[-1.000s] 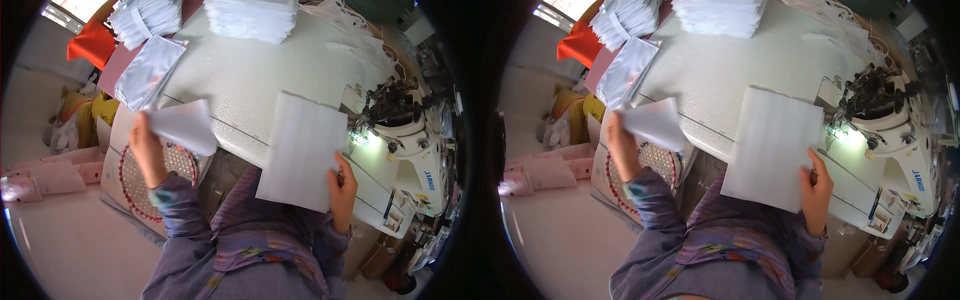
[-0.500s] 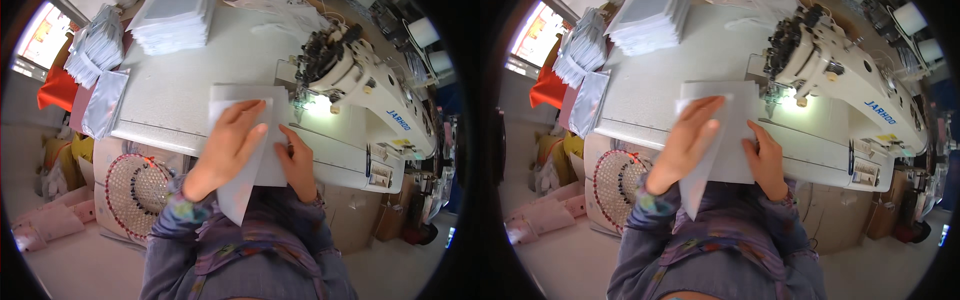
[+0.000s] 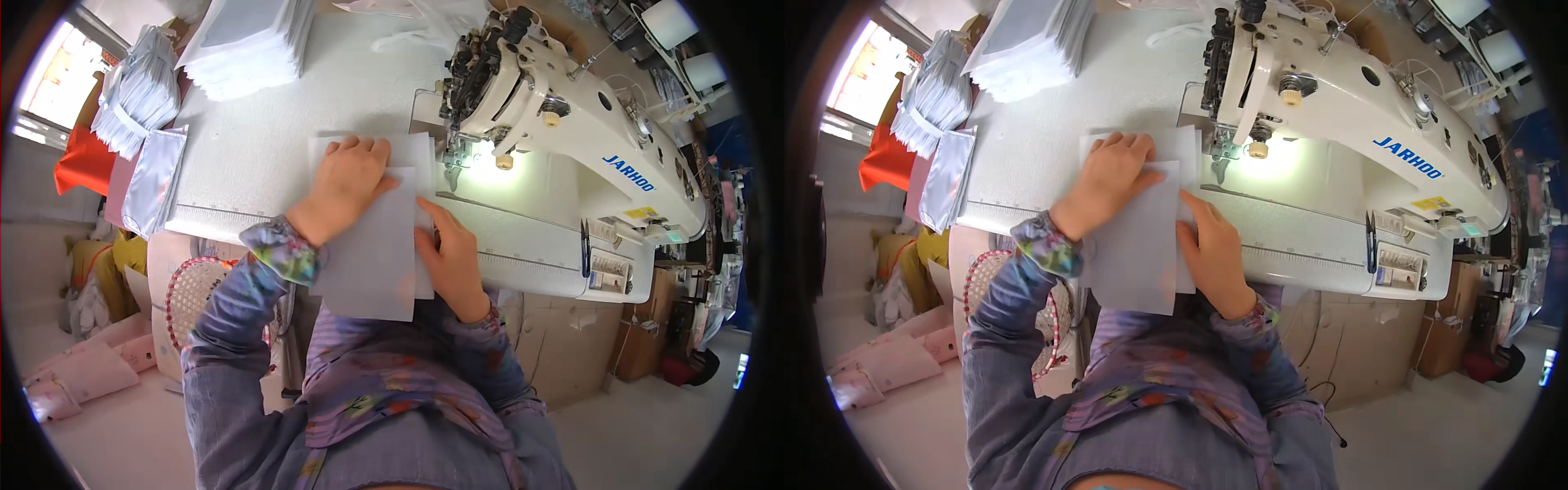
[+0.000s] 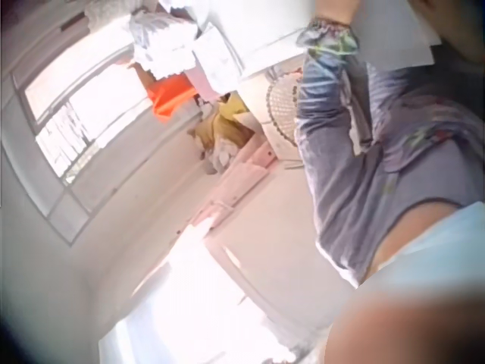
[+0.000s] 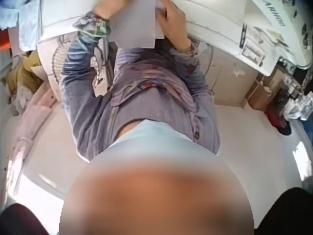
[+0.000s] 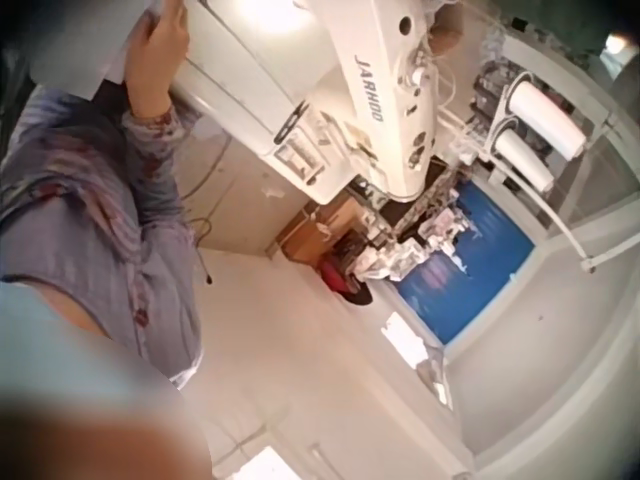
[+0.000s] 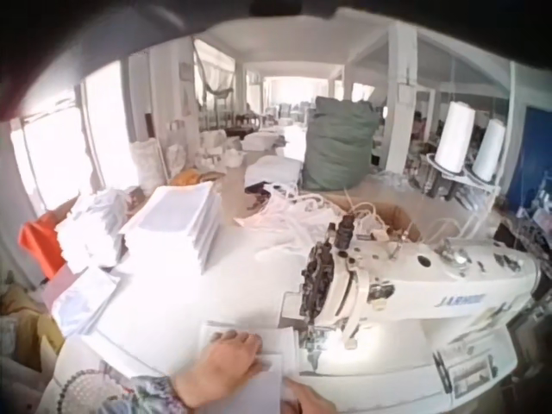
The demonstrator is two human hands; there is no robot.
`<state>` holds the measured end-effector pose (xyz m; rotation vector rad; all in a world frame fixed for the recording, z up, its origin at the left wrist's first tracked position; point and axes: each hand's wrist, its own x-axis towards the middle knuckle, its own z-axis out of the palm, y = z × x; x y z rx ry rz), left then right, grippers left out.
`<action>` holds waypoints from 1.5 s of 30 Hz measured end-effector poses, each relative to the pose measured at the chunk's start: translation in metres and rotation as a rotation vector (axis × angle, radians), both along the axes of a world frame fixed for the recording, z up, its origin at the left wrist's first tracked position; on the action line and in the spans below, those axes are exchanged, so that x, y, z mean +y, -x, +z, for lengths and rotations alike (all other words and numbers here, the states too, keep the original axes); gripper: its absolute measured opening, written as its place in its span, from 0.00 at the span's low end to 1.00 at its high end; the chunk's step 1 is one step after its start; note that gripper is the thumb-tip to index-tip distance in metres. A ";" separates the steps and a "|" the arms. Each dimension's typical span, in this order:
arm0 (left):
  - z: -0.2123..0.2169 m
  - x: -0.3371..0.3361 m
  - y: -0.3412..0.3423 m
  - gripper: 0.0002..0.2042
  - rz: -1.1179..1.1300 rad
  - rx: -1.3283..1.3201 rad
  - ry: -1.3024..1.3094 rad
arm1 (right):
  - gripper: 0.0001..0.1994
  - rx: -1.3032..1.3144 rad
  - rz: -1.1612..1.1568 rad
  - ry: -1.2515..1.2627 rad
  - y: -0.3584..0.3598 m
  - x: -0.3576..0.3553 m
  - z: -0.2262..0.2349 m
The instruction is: Sewing the edges of white fabric pouches using an industrial sewing machine.
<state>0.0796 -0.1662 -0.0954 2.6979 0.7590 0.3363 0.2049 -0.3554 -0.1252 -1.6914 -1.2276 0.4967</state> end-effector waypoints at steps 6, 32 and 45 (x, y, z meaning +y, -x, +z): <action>-0.005 0.034 -0.020 0.11 -0.107 -0.085 0.061 | 0.25 -0.013 0.000 -0.010 0.000 -0.001 -0.004; -0.011 0.029 -0.051 0.12 0.014 -0.149 0.248 | 0.27 0.010 -0.075 0.012 0.005 -0.005 0.001; -0.020 0.012 -0.062 0.12 0.177 -0.041 0.084 | 0.25 0.002 -0.036 0.003 0.004 -0.006 -0.001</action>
